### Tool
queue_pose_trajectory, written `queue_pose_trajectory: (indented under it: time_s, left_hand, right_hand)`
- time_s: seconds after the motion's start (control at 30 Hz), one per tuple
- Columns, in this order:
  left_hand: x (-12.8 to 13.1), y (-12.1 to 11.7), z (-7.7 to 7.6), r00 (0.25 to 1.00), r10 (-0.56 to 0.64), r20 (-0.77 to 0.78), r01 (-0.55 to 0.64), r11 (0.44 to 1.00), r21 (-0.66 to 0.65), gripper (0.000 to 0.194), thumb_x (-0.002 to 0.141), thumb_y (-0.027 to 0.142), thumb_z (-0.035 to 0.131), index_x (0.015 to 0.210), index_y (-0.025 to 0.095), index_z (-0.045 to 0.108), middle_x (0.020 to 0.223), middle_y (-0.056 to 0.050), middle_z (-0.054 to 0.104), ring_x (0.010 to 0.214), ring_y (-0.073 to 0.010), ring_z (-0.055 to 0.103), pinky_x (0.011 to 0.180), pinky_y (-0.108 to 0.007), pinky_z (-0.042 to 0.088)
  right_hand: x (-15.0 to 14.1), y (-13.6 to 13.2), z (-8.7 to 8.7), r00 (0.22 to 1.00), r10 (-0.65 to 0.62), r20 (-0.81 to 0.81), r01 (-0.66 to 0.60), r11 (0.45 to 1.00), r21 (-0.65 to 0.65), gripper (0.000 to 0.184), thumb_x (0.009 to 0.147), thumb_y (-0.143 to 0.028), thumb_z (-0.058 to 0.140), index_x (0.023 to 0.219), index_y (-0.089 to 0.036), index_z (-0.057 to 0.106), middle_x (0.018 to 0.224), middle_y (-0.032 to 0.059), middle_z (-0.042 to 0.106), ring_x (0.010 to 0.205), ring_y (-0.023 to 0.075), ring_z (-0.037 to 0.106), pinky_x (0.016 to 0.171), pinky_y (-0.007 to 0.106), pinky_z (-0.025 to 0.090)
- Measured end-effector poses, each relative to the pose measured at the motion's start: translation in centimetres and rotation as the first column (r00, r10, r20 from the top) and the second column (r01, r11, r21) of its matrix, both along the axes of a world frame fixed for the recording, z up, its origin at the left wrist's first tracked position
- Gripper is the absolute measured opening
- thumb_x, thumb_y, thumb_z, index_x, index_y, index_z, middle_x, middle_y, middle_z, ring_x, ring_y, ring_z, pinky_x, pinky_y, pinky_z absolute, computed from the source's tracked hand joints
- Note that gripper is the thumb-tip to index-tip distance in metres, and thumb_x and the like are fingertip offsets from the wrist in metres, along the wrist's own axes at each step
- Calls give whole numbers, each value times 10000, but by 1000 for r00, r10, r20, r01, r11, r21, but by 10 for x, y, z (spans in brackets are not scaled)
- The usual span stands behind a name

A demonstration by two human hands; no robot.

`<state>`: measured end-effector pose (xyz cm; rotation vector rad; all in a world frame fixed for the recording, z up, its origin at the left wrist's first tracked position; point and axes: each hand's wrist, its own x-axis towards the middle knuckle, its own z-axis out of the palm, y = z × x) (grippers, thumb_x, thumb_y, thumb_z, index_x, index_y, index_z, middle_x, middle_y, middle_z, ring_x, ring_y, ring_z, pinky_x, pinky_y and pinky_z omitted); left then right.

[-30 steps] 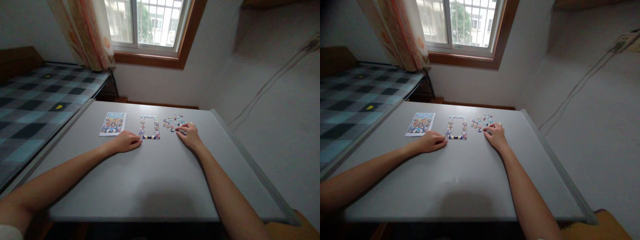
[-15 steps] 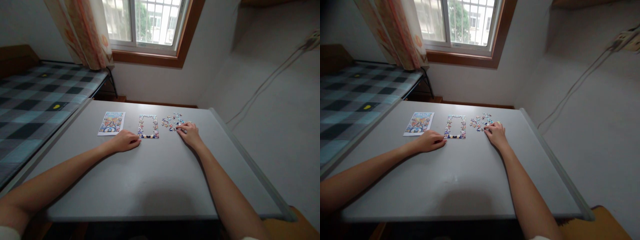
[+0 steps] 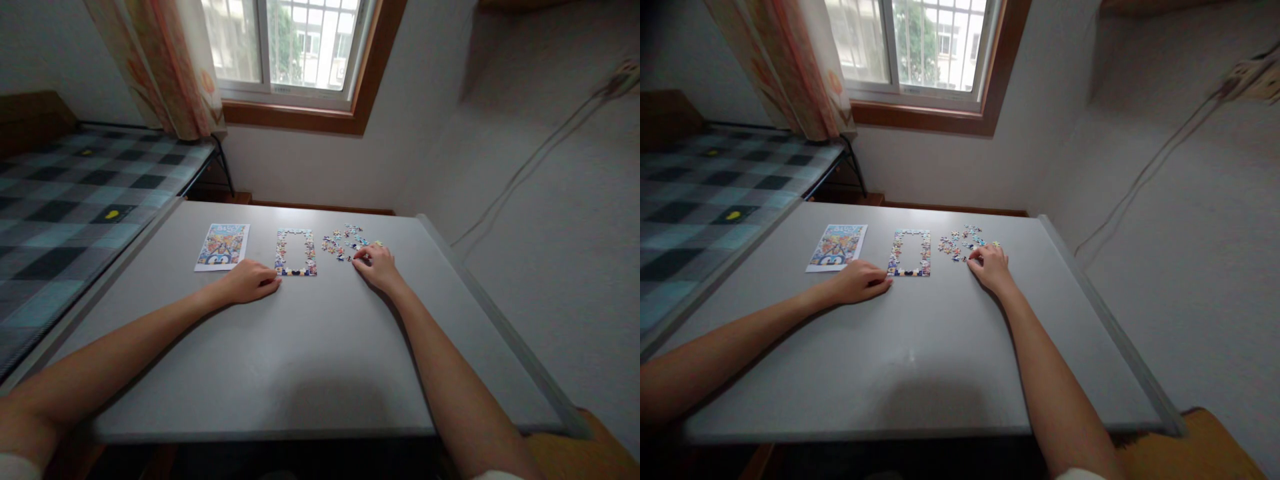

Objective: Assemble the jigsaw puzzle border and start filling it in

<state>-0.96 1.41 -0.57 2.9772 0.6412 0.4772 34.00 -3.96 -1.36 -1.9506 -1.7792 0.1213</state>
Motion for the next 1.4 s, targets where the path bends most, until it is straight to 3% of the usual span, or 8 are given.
queue_pose_trajectory:
  time_s: [0.37, 0.63, 0.73, 0.83, 0.97, 1.17, 1.4]
  left_hand:
    - [-1, 1, -1, 1000, 4, -19, -4, 1000, 1, 437, 977, 343, 428, 592, 161, 530, 520, -7, 558, 463, -87, 434, 529, -264, 227]
    - [0, 0, -1, 1000, 10, -16, -10, 1000, -7, 429, 972, 344, 427, 597, 166, 532, 521, -5, 554, 461, -92, 433, 530, -269, 231]
    - [1, 1, -1, 1000, 15, -15, -15, 1000, -9, 426, 968, 346, 429, 593, 166, 524, 515, -6, 557, 456, -94, 440, 526, -271, 223]
    - [1, 1, -1, 1000, 14, -13, -14, 1000, -8, 418, 964, 345, 436, 596, 165, 519, 515, -6, 566, 450, -90, 442, 523, -270, 216]
    - [1, 1, 0, 1000, 15, -16, -15, 1000, -22, 408, 962, 346, 436, 609, 161, 521, 530, -13, 585, 460, -87, 454, 525, -261, 217]
    - [2, 0, 0, 999, 17, -31, -18, 999, -29, 389, 964, 335, 437, 631, 164, 545, 538, -10, 582, 472, -89, 467, 528, -257, 229]
    - [1, 0, 0, 1000, 17, -21, -18, 999, -36, 403, 971, 342, 434, 624, 168, 541, 520, -2, 555, 472, -93, 466, 530, -259, 244]
  right_hand:
    - [-1, 2, 6, 971, 91, -219, -78, 995, 65, 110, 743, -293, 621, 780, -198, 660, 798, 41, 690, 774, 188, 596, 805, 341, 461]
    - [-5, 2, 9, 932, 160, -325, -88, 970, 228, 222, 782, -356, 580, 814, -179, 710, 838, 73, 685, 700, 160, 570, 762, 348, 495]
    - [-15, 10, 13, 825, 182, -534, -25, 958, 286, 266, 746, -442, 655, 806, -192, 721, 858, 70, 711, 736, 169, 606, 742, 344, 512]
    - [-34, 23, 18, 608, 187, -772, 6, 971, 240, 310, 647, -452, 759, 818, -195, 734, 822, 52, 731, 718, 159, 624, 726, 337, 530]
    - [-69, 40, 20, 455, 199, -868, -125, 979, 159, 309, 595, -385, 792, 829, -188, 750, 725, 18, 715, 664, 130, 615, 720, 327, 534]
    - [-103, 58, 8, 380, 220, -899, -205, 967, 150, 373, 525, -384, 825, 822, -179, 733, 696, 12, 696, 638, 135, 619, 676, 333, 540]
    - [-100, 59, -3, 421, 237, -876, -105, 971, 213, 406, 573, -472, 826, 848, -193, 716, 810, 38, 723, 766, 162, 661, 767, 350, 567]
